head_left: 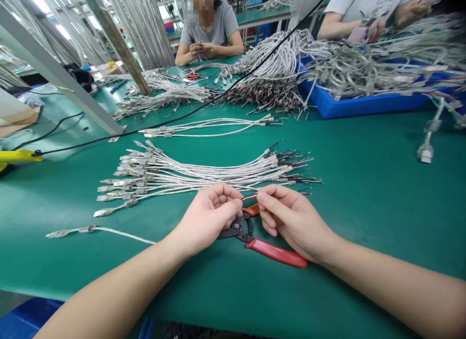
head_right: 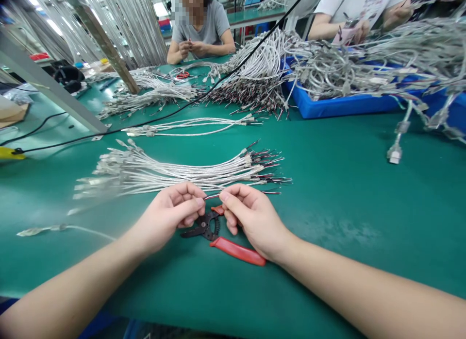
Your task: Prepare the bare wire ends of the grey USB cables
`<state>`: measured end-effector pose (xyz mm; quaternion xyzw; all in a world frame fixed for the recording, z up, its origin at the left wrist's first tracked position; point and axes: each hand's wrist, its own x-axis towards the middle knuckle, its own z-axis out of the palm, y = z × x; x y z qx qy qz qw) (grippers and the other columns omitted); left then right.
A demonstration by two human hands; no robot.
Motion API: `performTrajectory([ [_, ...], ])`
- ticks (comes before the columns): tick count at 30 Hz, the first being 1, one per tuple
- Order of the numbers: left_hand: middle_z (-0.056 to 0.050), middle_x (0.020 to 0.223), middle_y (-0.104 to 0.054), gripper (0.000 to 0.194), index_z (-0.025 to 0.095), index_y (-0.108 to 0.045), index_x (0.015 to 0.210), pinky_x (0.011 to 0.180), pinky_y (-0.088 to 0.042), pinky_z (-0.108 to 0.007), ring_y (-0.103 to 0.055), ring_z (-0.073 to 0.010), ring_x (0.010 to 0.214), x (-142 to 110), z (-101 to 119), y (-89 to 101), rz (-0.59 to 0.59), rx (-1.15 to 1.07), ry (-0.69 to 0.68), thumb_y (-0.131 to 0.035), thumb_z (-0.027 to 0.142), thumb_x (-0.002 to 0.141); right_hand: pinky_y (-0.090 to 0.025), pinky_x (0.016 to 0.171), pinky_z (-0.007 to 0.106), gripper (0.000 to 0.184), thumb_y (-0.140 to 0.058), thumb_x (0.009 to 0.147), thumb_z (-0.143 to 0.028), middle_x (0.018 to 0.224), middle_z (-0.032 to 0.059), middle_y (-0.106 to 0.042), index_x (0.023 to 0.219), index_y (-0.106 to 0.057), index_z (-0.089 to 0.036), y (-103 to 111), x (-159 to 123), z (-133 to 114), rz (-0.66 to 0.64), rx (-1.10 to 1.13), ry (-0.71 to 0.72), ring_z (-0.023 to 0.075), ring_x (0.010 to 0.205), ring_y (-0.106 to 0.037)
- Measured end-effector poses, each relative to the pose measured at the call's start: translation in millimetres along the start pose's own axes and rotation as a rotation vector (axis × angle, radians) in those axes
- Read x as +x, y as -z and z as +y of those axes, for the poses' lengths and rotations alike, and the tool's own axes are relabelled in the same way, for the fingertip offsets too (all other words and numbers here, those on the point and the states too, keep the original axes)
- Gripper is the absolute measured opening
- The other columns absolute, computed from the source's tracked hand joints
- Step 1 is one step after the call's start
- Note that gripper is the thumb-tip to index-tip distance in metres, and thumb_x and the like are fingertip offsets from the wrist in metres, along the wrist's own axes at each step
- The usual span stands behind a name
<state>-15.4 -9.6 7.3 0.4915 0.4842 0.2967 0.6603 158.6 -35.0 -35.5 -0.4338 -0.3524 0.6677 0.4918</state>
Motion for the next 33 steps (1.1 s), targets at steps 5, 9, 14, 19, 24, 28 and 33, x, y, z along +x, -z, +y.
performTrajectory([
  [5,0.003,0.063,-0.057,0.016,0.014,-0.056,0.084,0.042,-0.028,-0.015,-0.041,-0.0027,0.046,-0.9,0.4,0.0,-0.022,-0.009,0.001,-0.065,0.026,0.079,-0.035,0.042,0.02,0.024,-0.072,0.084,-0.038,0.05,-0.0057,-0.049,0.083,-0.059,-0.018,0.7,1.0,0.3,-0.044,-0.005,0.017,0.0077,0.043,-0.04],
  [9,0.004,0.06,-0.056,0.016,0.014,-0.056,0.081,0.042,-0.029,-0.015,-0.039,-0.0025,0.045,-0.9,0.6,-2.7,-0.028,0.011,-0.006,-0.064,0.027,0.08,-0.036,0.042,0.02,0.023,-0.07,0.085,-0.038,0.05,-0.0057,-0.05,0.082,-0.058,-0.019,0.3,0.7,0.7,-0.056,-0.023,0.038,0.0082,0.043,-0.04],
  [14,0.006,0.058,-0.051,0.015,0.014,-0.056,0.074,0.046,-0.032,-0.015,-0.04,-0.0032,0.048,-1.3,0.1,-5.7,0.039,0.076,-0.057,-0.065,0.025,0.077,-0.038,0.041,0.021,0.023,-0.072,0.083,-0.038,0.052,-0.0057,-0.051,0.08,-0.059,-0.019,-0.2,-0.6,1.1,-0.083,-0.036,0.055,0.0087,0.043,-0.042],
  [19,0.005,0.057,-0.051,0.015,0.015,-0.056,0.07,0.048,-0.034,-0.016,-0.044,-0.0052,0.051,-3.2,3.3,-5.2,0.066,0.105,-0.099,-0.065,0.025,0.076,-0.038,0.043,0.021,0.023,-0.073,0.082,-0.038,0.057,-0.0051,-0.051,0.078,-0.06,-0.019,-2.2,-2.0,-1.1,-0.116,-0.069,0.078,0.0081,0.044,-0.043],
  [24,0.005,0.054,-0.049,0.017,0.015,-0.056,0.07,0.046,-0.032,-0.017,-0.041,-0.0055,0.048,-4.4,3.7,-6.3,0.063,0.106,-0.077,-0.065,0.028,0.075,-0.037,0.045,0.023,0.023,-0.07,0.084,-0.039,0.052,-0.0056,-0.05,0.078,-0.059,-0.019,-2.3,-2.1,-1.9,-0.139,-0.136,0.076,0.0091,0.044,-0.043],
  [28,0.004,0.055,-0.049,0.017,0.014,-0.057,0.07,0.046,-0.032,-0.017,-0.04,-0.0052,0.048,-4.8,2.9,-7.8,0.061,0.109,-0.058,-0.067,0.028,0.073,-0.036,0.046,0.024,0.024,-0.069,0.084,-0.04,0.049,-0.0055,-0.05,0.079,-0.06,-0.018,-1.0,-2.4,-2.2,-0.161,-0.198,0.073,0.0098,0.043,-0.044],
  [33,0.005,0.052,-0.046,0.018,0.013,-0.058,0.07,0.045,-0.029,-0.016,-0.036,-0.0042,0.046,-7.1,3.3,-8.6,0.052,0.121,-0.051,-0.067,0.028,0.073,-0.038,0.046,0.024,0.025,-0.072,0.081,-0.041,0.052,-0.0048,-0.051,0.078,-0.061,-0.018,-2.5,-4.6,-4.6,-0.166,-0.198,0.071,0.0097,0.045,-0.045],
])
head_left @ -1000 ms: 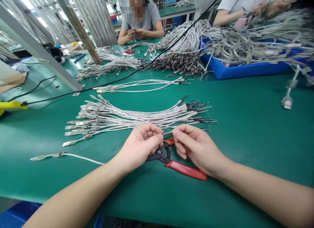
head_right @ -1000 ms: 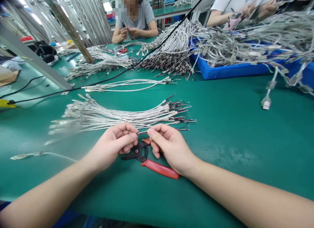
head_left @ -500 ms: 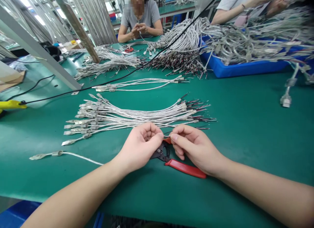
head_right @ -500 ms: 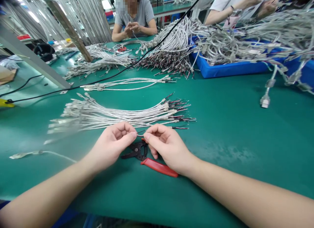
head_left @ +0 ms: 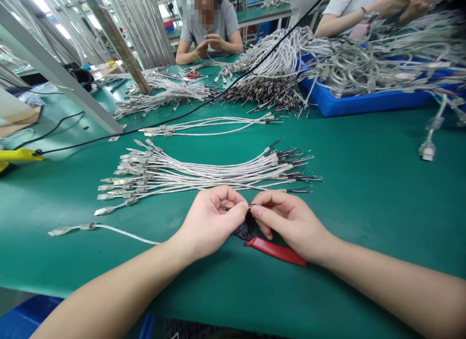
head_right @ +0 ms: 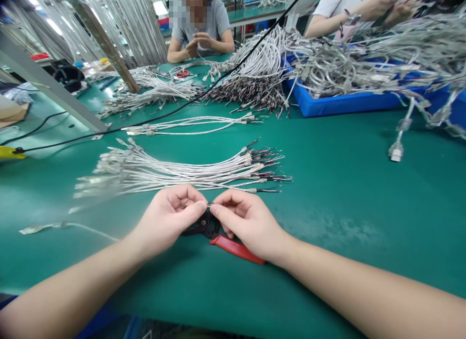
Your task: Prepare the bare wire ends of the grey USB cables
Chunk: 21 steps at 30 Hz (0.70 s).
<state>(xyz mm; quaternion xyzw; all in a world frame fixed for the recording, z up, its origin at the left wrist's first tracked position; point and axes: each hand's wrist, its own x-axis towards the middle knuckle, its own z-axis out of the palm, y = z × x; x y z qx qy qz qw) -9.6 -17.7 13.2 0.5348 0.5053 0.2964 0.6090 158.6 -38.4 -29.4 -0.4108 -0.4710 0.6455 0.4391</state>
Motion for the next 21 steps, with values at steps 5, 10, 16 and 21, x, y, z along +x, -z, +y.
performTrajectory([
  [5,0.007,0.05,-0.039,0.02,0.013,-0.059,0.071,0.044,-0.023,-0.017,-0.03,-0.0043,0.046,-1.6,0.0,0.3,-0.01,0.031,-0.004,-0.066,0.031,0.075,-0.04,0.047,0.025,0.026,-0.078,0.075,-0.038,0.061,-0.003,-0.056,0.084,-0.063,-0.018,-2.0,-0.5,-1.1,0.023,0.05,-0.008,0.0097,0.047,-0.048],
  [10,0.008,0.048,-0.031,0.021,0.013,-0.062,0.076,0.046,-0.02,-0.02,-0.023,-0.0053,0.047,-0.8,-1.3,1.3,-0.057,0.056,-0.034,-0.063,0.034,0.079,-0.04,0.047,0.025,0.026,-0.079,0.074,-0.037,0.064,-0.0026,-0.057,0.084,-0.063,-0.019,-1.3,-0.4,1.3,0.03,0.058,0.037,0.0094,0.047,-0.049],
  [16,0.008,0.048,-0.028,0.021,0.014,-0.064,0.077,0.048,-0.018,-0.022,-0.02,-0.0063,0.048,-0.7,-3.7,3.1,-0.094,0.065,-0.042,-0.061,0.033,0.082,-0.039,0.048,0.025,0.026,-0.078,0.075,-0.038,0.056,-0.0044,-0.054,0.082,-0.061,-0.019,-0.9,-0.4,1.5,0.016,0.069,0.005,0.0097,0.046,-0.048],
  [21,0.006,0.052,-0.032,0.021,0.015,-0.066,0.078,0.049,-0.017,-0.024,-0.022,-0.0074,0.051,-0.9,-4.7,4.1,-0.112,0.082,-0.036,-0.06,0.034,0.083,-0.039,0.047,0.025,0.022,-0.077,0.076,-0.034,0.056,-0.0046,-0.054,0.08,-0.061,-0.019,-1.5,-0.5,0.1,0.008,0.05,0.028,0.0093,0.046,-0.048],
])
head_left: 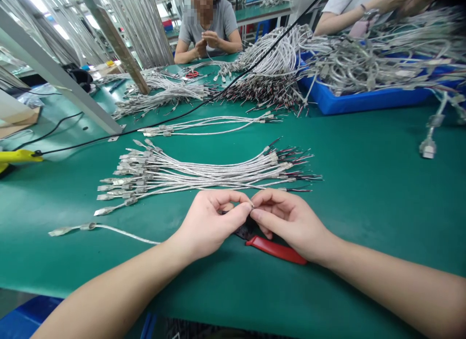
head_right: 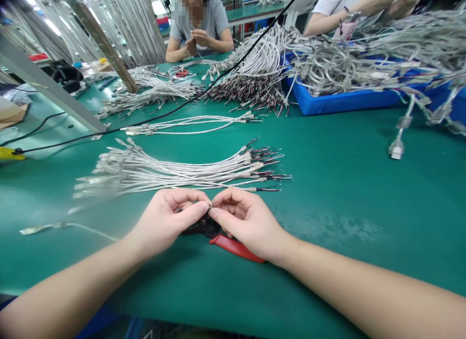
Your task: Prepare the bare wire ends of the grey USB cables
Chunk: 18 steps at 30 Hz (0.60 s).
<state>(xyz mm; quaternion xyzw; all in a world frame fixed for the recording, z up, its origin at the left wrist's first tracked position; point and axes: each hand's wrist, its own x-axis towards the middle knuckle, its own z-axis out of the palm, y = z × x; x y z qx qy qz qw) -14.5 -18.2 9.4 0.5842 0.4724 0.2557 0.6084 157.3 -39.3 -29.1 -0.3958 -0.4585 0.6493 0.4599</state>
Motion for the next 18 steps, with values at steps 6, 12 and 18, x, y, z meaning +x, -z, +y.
performTrajectory([
  [6,0.005,0.054,-0.036,0.022,0.014,-0.068,0.077,0.049,-0.017,-0.023,-0.023,-0.0066,0.051,-2.1,1.7,0.8,-0.005,0.014,0.013,-0.061,0.034,0.083,-0.039,0.047,0.024,0.022,-0.077,0.075,-0.033,0.057,-0.0044,-0.055,0.078,-0.061,-0.019,-0.9,0.3,-1.7,-0.005,0.001,-0.002,0.0092,0.047,-0.048],
  [12,0.003,0.057,-0.049,0.022,0.013,-0.069,0.074,0.05,-0.025,-0.02,-0.033,-0.0059,0.052,0.1,3.0,-1.8,-0.034,-0.092,0.002,-0.067,0.033,0.079,-0.039,0.047,0.024,0.023,-0.077,0.077,-0.035,0.054,-0.005,-0.053,0.081,-0.062,-0.018,0.0,1.2,0.3,-0.024,-0.007,0.019,0.0091,0.046,-0.047],
  [18,0.009,0.053,-0.035,0.028,0.02,-0.061,0.104,0.046,-0.017,-0.019,-0.022,-0.0058,0.049,6.7,-5.0,4.4,0.09,-0.307,-0.069,-0.063,0.041,0.086,-0.039,0.045,0.021,0.025,-0.078,0.076,-0.035,0.059,-0.0042,-0.055,0.084,-0.062,-0.017,1.7,1.8,2.7,0.008,0.036,-0.043,0.0076,0.046,-0.048],
])
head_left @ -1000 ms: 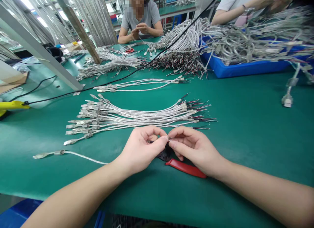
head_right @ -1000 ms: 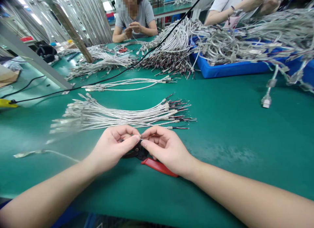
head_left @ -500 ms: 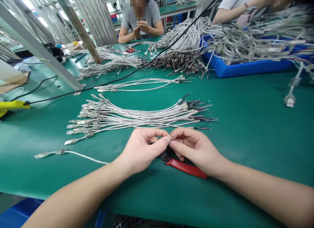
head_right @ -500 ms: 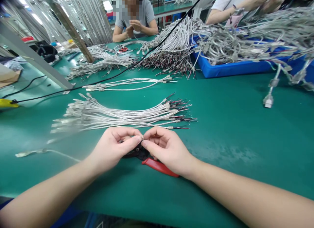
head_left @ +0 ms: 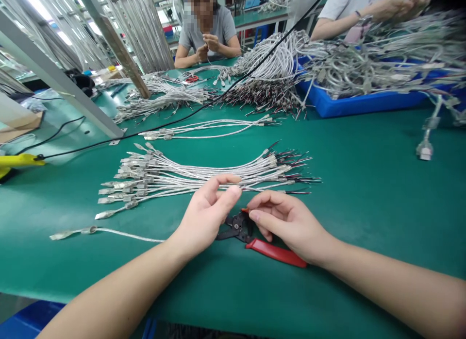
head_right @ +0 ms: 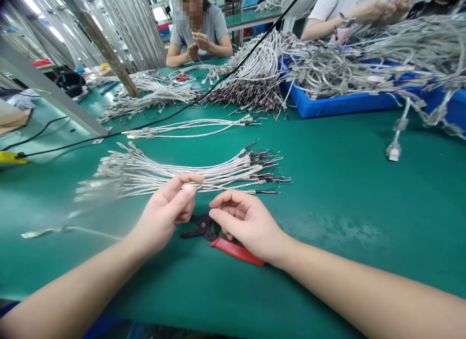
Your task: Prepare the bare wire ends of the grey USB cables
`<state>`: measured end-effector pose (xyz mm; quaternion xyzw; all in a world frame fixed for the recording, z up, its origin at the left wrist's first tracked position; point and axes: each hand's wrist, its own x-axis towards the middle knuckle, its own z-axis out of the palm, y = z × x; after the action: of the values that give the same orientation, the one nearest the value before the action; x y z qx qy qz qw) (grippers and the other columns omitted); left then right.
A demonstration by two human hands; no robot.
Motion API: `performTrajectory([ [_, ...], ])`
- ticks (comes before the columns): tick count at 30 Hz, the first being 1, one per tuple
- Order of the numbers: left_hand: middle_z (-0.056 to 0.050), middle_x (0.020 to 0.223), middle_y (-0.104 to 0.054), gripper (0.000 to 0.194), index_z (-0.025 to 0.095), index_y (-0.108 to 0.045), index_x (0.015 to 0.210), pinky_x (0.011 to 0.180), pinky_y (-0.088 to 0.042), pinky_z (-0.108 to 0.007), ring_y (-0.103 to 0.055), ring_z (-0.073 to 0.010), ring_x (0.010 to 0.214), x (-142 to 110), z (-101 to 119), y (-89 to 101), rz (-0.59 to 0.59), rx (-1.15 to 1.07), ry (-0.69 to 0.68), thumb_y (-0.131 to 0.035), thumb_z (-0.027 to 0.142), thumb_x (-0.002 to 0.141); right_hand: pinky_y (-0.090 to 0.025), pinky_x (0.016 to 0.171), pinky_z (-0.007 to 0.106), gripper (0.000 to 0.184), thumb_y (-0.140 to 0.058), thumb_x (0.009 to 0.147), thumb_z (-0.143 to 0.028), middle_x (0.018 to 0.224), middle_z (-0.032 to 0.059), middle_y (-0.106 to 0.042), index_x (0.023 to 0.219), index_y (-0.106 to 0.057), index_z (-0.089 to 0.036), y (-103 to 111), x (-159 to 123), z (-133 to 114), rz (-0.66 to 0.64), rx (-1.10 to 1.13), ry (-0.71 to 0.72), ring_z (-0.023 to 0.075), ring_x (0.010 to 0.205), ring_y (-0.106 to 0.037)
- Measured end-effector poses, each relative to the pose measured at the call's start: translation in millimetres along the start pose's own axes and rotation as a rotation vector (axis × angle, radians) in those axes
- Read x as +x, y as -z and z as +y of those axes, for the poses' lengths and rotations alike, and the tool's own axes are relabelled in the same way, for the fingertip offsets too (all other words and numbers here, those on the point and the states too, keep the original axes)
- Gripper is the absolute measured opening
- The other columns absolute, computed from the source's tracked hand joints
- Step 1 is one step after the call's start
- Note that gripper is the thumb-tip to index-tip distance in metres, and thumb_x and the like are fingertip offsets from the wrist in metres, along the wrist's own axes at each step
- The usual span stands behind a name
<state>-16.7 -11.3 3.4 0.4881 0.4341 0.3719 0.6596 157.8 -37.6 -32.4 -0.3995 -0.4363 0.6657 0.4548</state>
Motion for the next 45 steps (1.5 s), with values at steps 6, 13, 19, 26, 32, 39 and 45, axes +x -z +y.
performTrajectory([
  [6,0.003,0.063,-0.046,0.017,0.015,-0.056,0.086,0.051,-0.027,-0.02,-0.035,-0.0065,0.054,-3,1,3.6,-0.142,-0.159,0.106,-0.052,0.031,0.089,-0.039,0.044,0.021,0.021,-0.076,0.08,-0.032,0.064,-0.0025,-0.06,0.092,-0.067,-0.017,2,1,4,0.026,0.043,0.007,0.0072,0.045,-0.048],
  [13,0.002,0.07,-0.053,0.019,0.014,-0.054,0.081,0.054,-0.034,-0.02,-0.046,-0.006,0.058,-5,-1,-3.0,-0.213,0.083,0.128,-0.054,0.03,0.092,-0.037,0.048,0.022,0.011,-0.072,0.086,-0.031,0.068,-0.0009,-0.062,0.087,-0.075,-0.02,8,4,5,-0.034,0.052,0.051,0.0074,0.05,-0.047],
  [19,0.001,0.071,-0.055,0.019,0.012,-0.055,0.077,0.054,-0.034,-0.021,-0.045,-0.0061,0.058,-5,3,-7.2,-0.28,0.18,0.11,-0.053,0.025,0.091,-0.035,0.049,0.023,0.02,-0.073,0.084,-0.03,0.067,-0.0008,-0.06,0.069,-0.07,-0.016,7,4,3,-0.019,0.072,0.046,0.0064,0.049,-0.046],
  [26,0.002,0.069,-0.054,0.018,0.014,-0.054,0.075,0.057,-0.033,-0.021,-0.04,-0.0058,0.057,-6,5,-7.1,-0.266,0.248,0.12,-0.05,0.022,0.091,-0.03,0.046,0.022,0.023,-0.076,0.08,-0.03,0.056,-0.0015,-0.055,0.065,-0.069,-0.014,5,5,-1,0.05,0.174,-0.055,0.0064,0.045,-0.043],
  [32,0.0,0.077,-0.059,0.015,0.016,-0.06,0.088,0.067,-0.04,-0.023,-0.051,-0.01,0.071,-6,0,-4.9,-0.225,0.374,0.041,-0.049,0.025,0.093,-0.028,0.044,0.021,0.024,-0.079,0.077,-0.031,0.048,-0.004,-0.048,0.064,-0.068,-0.015,2,5,-4,0.105,0.235,-0.073,0.0065,0.044,-0.04],
  [39,0.001,0.071,-0.058,0.022,0.016,-0.062,0.086,0.06,-0.036,-0.022,-0.046,-0.0094,0.063,-5,-7,-5.8,-0.161,0.434,-0.041,-0.054,0.036,0.092,-0.025,0.042,0.021,0.03,-0.078,0.076,-0.035,0.046,-0.0049,-0.044,0.06,-0.062,-0.015,1,1,-5,0.084,0.205,-0.111,0.0063,0.042,-0.036],
  [45,0.004,0.062,-0.049,0.027,0.015,-0.053,0.071,0.052,-0.03,-0.02,-0.04,-0.0072,0.056,-2,-7,-10.7,-0.119,0.324,0.036,-0.061,0.036,0.086,-0.027,0.042,0.022,0.035,-0.078,0.076,-0.037,0.045,-0.0044,-0.044,0.056,-0.058,-0.015,3,3,-7,0.032,0.211,-0.15,0.0073,0.041,-0.037],
])
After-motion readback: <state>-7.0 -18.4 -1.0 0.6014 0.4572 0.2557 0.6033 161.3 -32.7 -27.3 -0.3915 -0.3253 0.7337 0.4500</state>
